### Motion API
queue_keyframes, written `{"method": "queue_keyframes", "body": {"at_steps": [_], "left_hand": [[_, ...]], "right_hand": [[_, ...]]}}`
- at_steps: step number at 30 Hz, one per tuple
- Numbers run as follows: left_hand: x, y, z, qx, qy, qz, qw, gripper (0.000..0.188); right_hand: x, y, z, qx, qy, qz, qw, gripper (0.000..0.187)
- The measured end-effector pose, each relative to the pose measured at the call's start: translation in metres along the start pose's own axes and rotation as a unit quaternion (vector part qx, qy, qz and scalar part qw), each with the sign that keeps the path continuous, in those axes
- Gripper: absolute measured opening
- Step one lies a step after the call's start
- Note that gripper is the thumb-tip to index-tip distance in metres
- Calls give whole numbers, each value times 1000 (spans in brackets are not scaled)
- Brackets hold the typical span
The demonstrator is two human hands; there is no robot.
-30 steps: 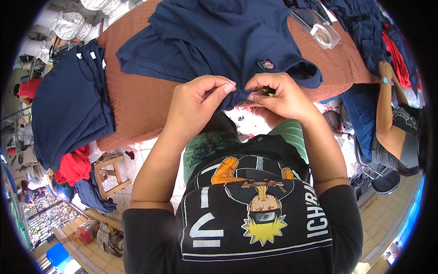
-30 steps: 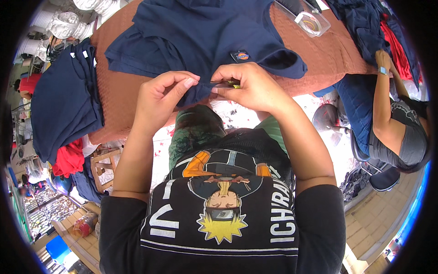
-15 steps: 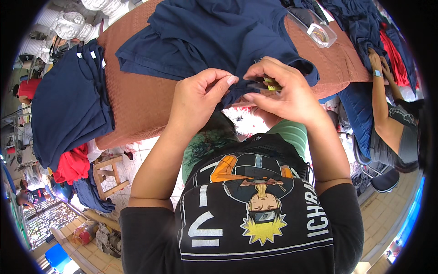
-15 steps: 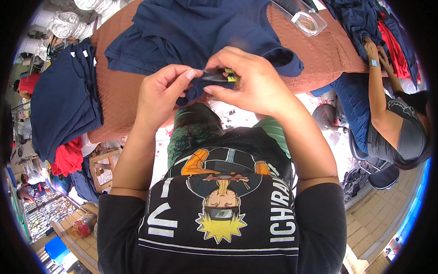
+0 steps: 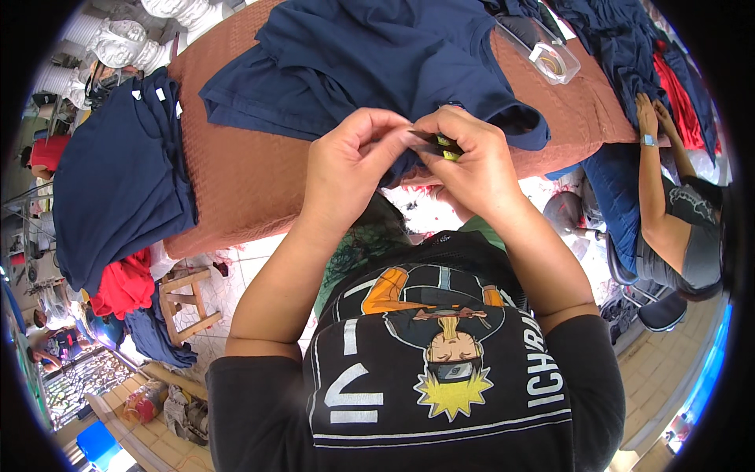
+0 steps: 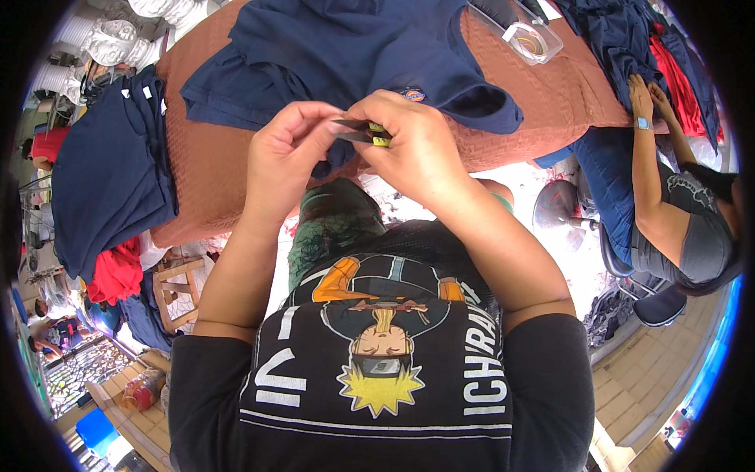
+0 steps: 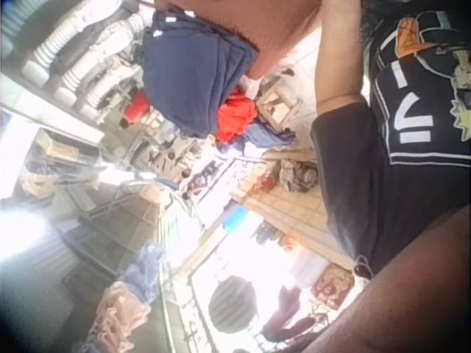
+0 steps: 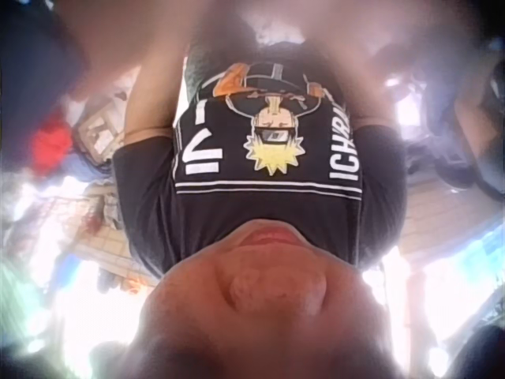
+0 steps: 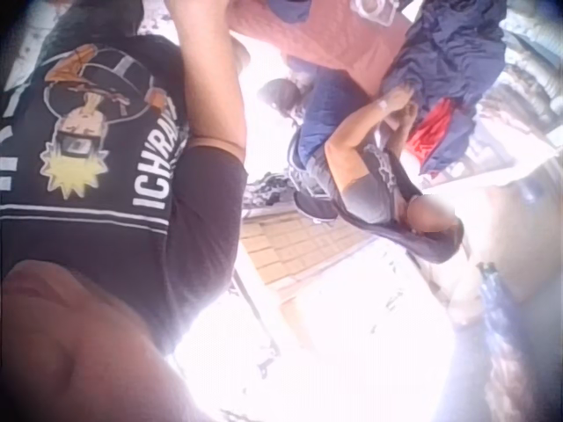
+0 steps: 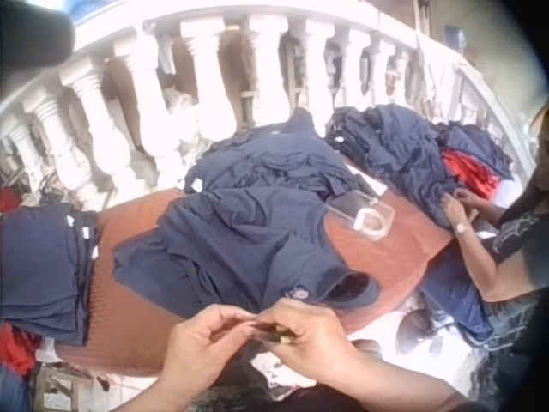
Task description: The person trims loose threads from dark shirts using shears, handling several shirts one at a time and setting them aside on a table.
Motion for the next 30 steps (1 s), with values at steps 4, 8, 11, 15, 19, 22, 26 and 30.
{"method": "queue_keyframes", "body": {"at_steps": [4, 8, 11, 15, 19, 22, 26, 30], "left_hand": [[1, -2, -8, -62, -42, 54, 996, 27], [0, -3, -5, -103, -41, 25, 994, 22], [-1, 2, -5, -158, -48, 46, 985, 15], [-3, 9, -7, -209, -48, 23, 976, 12], [-4, 0, -4, -172, -58, 44, 982, 13], [-6, -4, 0, -83, -65, 70, 992, 15], [-6, -1, 0, -40, -69, 95, 992, 17], [-6, -2, 0, -31, -66, 89, 993, 18]], "right_hand": [[-2, 3, 4, 20, 6, -16, 1000, 18], [-3, 4, 5, 24, -14, -18, 999, 21], [-3, 0, 6, 28, -26, -4, 999, 20], [-5, -5, 9, 65, -56, 23, 996, 19], [-6, -7, 21, 43, -47, -25, 998, 21], [-3, -2, 32, 46, -36, 7, 998, 22], [2, 8, 35, 46, -66, 22, 997, 18], [6, 10, 30, -7, -99, -12, 995, 14]]}}
Point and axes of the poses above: each hand's wrist, its own x-axis away from the middle knuckle, its own z-axis out of the back of the hand, y = z × x, the point moved 7 cm from there along -x, towards the middle knuckle, and after that the axes turned 8 degrees about x, right-handed, at the moved point
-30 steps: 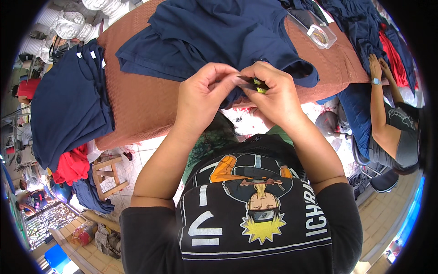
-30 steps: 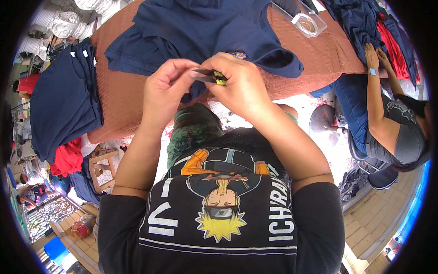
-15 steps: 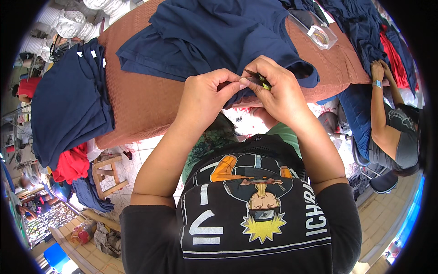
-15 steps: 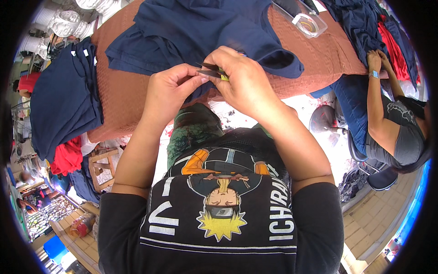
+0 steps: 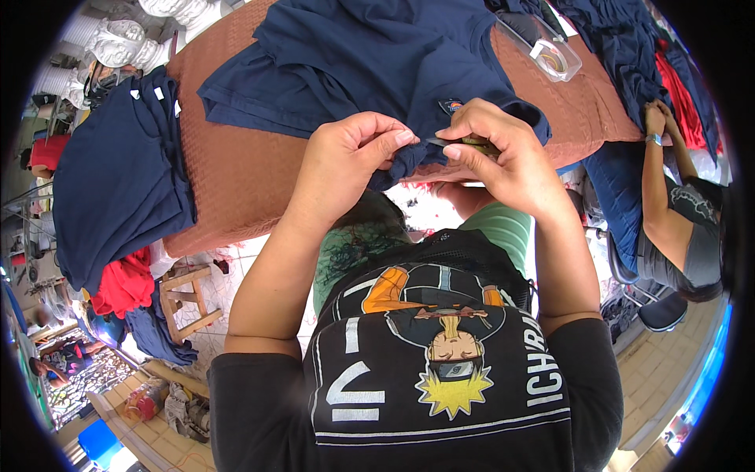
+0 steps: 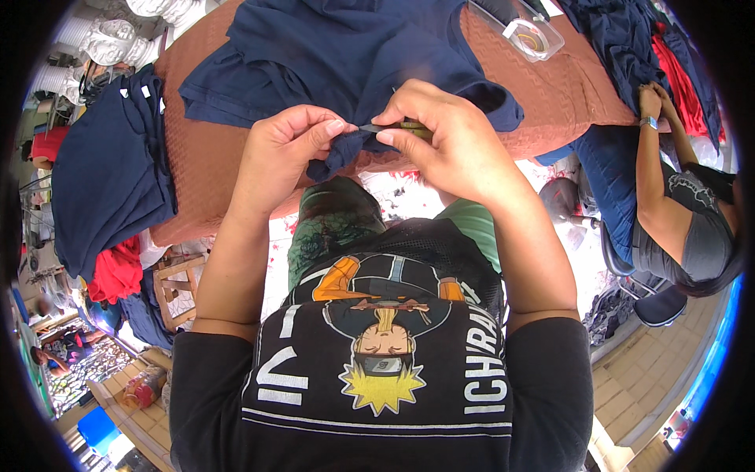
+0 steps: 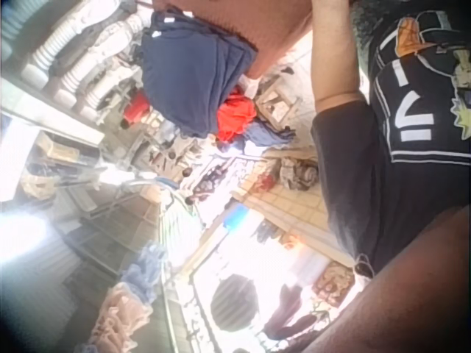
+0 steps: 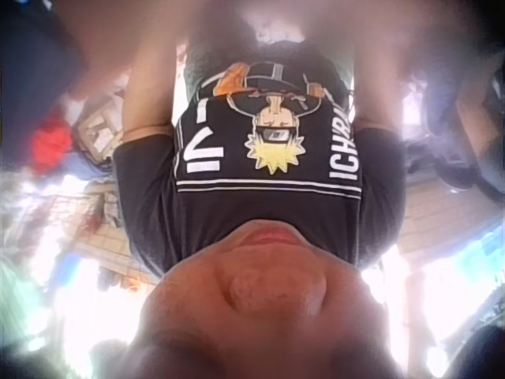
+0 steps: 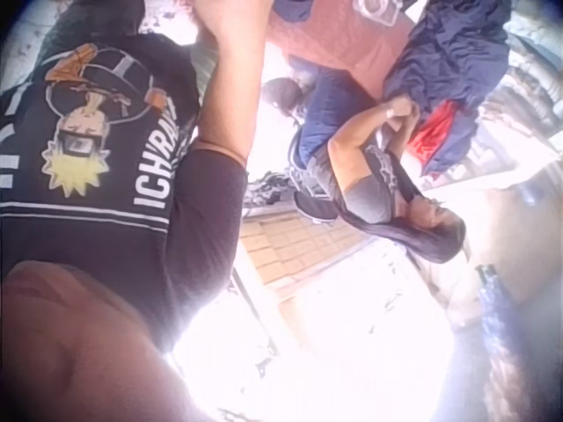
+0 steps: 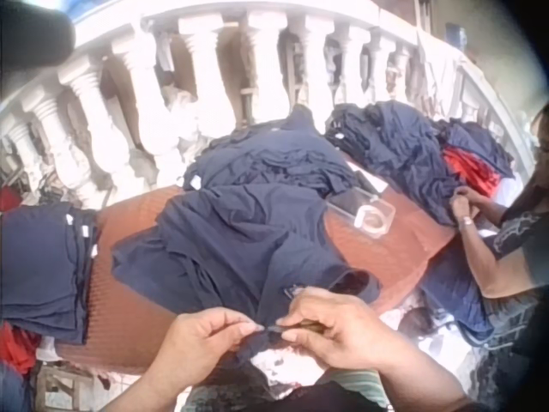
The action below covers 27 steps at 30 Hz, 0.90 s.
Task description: The person trims loose threads from dark shirts using shears, handling several shirts one at a time and setting them aside on a table.
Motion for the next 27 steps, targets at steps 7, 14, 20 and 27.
{"method": "queue_keyframes", "body": {"at_steps": [7, 14, 20, 27], "left_hand": [[0, 1, 0, 3, 6, 3, 1000, 17], [0, 0, -1, -20, 8, 8, 1000, 17], [4, 11, 2, -56, 21, -78, 995, 17], [50, 77, 13, -74, -341, -286, 892, 36]], "right_hand": [[-1, -9, -4, 46, 8, 51, 998, 15], [-4, -14, -9, 65, -1, 45, 997, 16], [-4, -18, -5, 92, -4, 60, 994, 18], [9, -1, 16, 63, 17, 39, 997, 26]]}}
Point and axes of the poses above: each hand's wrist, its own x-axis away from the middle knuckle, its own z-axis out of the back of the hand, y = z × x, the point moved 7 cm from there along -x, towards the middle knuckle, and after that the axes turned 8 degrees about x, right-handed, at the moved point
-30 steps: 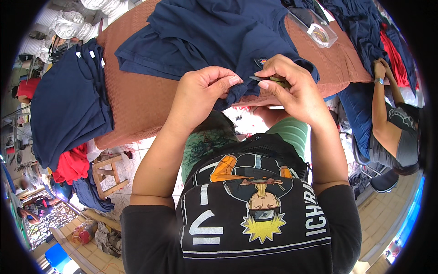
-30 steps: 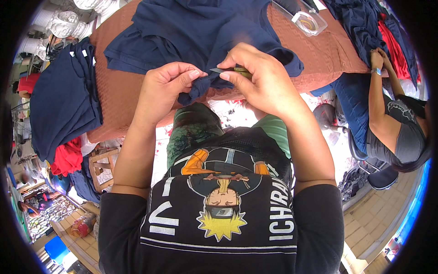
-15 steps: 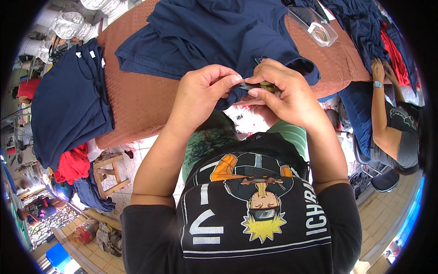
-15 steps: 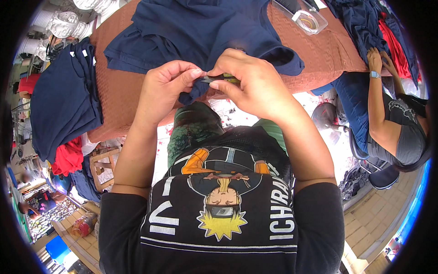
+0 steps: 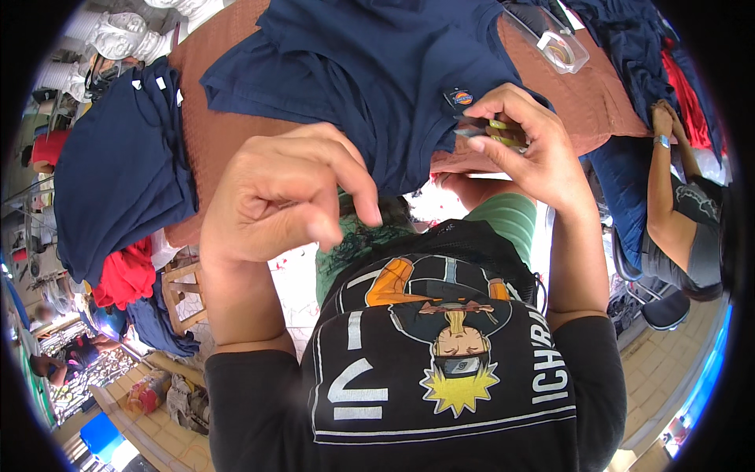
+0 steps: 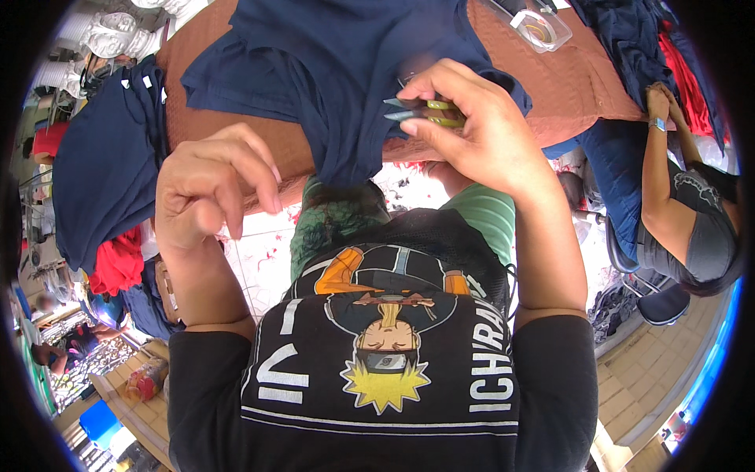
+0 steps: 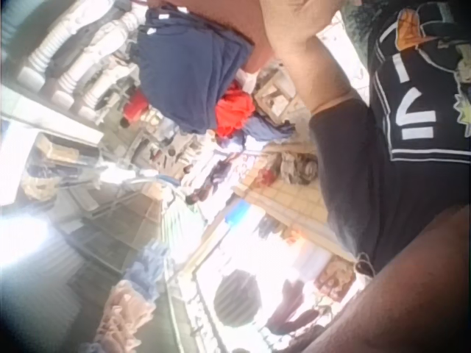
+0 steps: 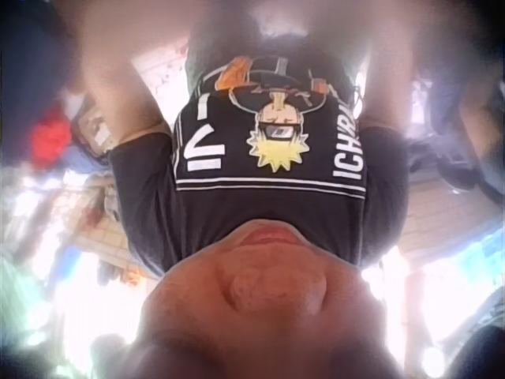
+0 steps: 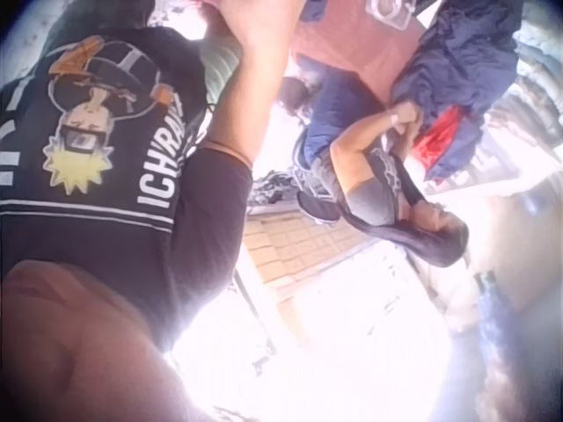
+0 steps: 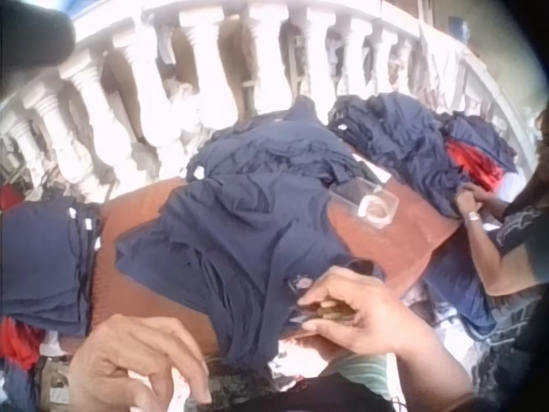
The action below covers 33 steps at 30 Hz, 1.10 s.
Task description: The person trims loose threads from dark shirts using shears, handling several shirts one at a time and setting them aside on a table.
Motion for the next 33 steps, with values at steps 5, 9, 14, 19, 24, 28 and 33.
{"method": "queue_keyframes", "body": {"at_steps": [5, 9, 14, 19, 24, 28, 33], "left_hand": [[13, -36, -21, -283, 110, 133, 944, 34], [20, -77, -40, -435, 122, 117, 885, 29], [17, -86, -8, -209, 282, 202, 914, 15], [14, -83, 3, -118, 356, 222, 900, 13], [17, -86, 12, -34, 422, 174, 889, 25], [12, -58, 19, -64, 356, 18, 932, 22], [-15, -49, -11, -358, 162, 78, 916, 41]], "right_hand": [[14, -3, -45, 24, -112, 0, 993, 48], [21, 16, -84, 88, -91, 29, 991, 46], [-1, 27, -58, -160, -35, -131, 978, 8], [-7, 29, -46, -172, 12, -126, 977, 9], [-2, 38, -50, -219, -8, -201, 955, 9], [-1, 40, -46, -207, 9, -164, 965, 10], [-2, 39, -47, -220, 3, -169, 961, 10]]}}
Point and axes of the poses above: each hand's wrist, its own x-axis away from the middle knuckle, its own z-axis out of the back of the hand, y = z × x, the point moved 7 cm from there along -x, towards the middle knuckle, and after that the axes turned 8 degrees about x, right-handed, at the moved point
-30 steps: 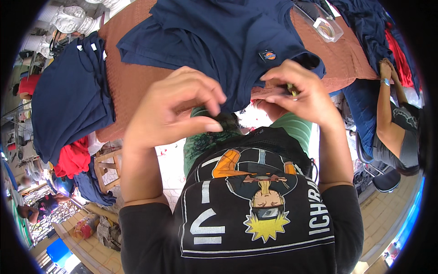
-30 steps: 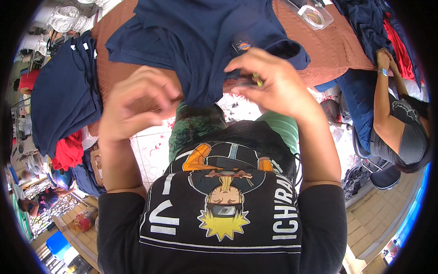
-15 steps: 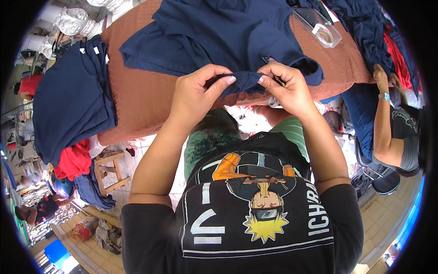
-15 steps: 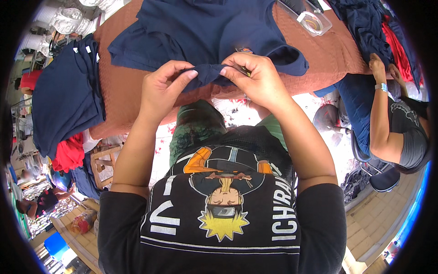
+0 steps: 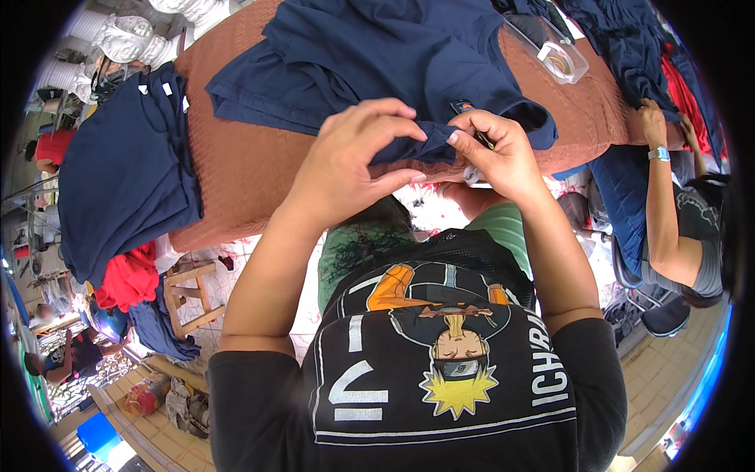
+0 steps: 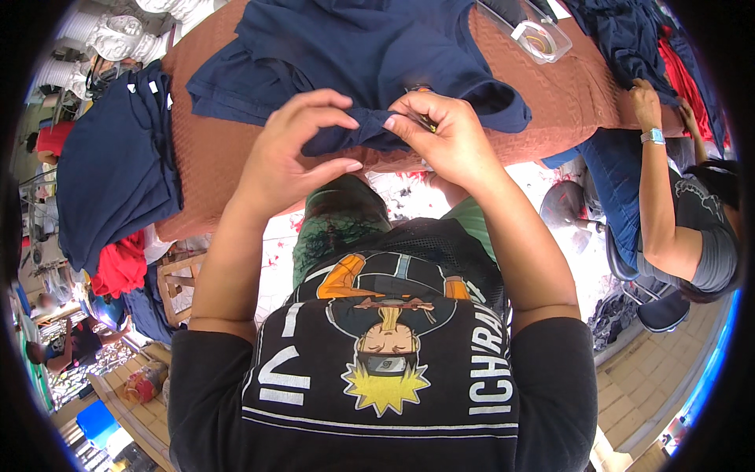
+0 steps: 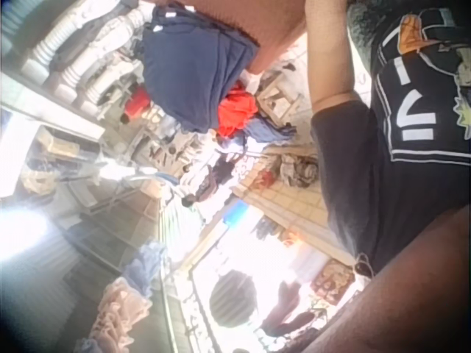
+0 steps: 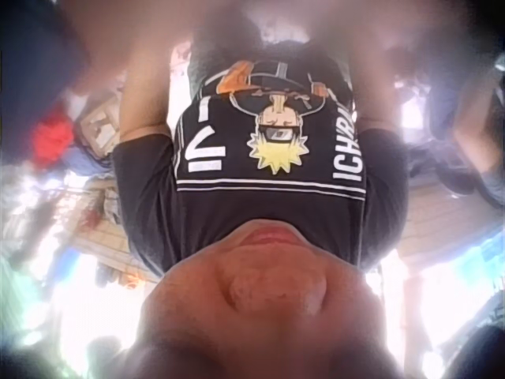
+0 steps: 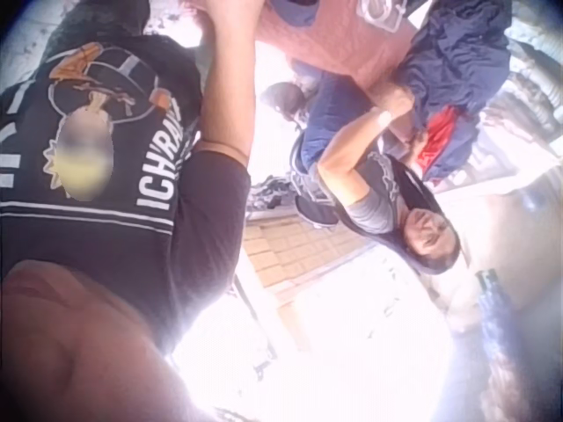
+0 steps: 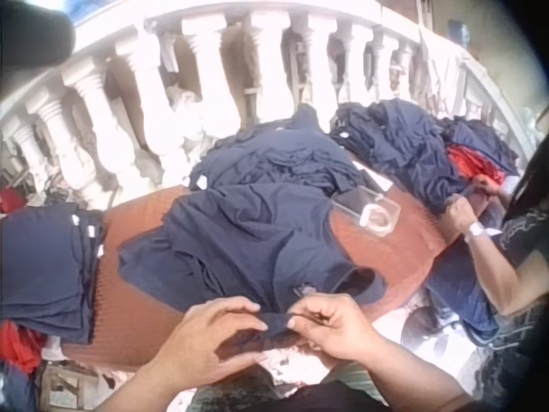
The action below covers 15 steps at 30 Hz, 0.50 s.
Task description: The person trims loose threads from dark shirts using shears, handling several shirts one at a time and setting them aside on a table.
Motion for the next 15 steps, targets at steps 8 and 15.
{"method": "queue_keyframes", "body": {"at_steps": [8, 15], "left_hand": [[12, -33, -11, 173, 9, 264, 949, 24], [7, -42, -4, 367, 140, 184, 901, 12]], "right_hand": [[-1, 9, 0, -32, 2, -32, 999, 11], [-2, 5, 0, 55, 3, 40, 998, 9]]}}
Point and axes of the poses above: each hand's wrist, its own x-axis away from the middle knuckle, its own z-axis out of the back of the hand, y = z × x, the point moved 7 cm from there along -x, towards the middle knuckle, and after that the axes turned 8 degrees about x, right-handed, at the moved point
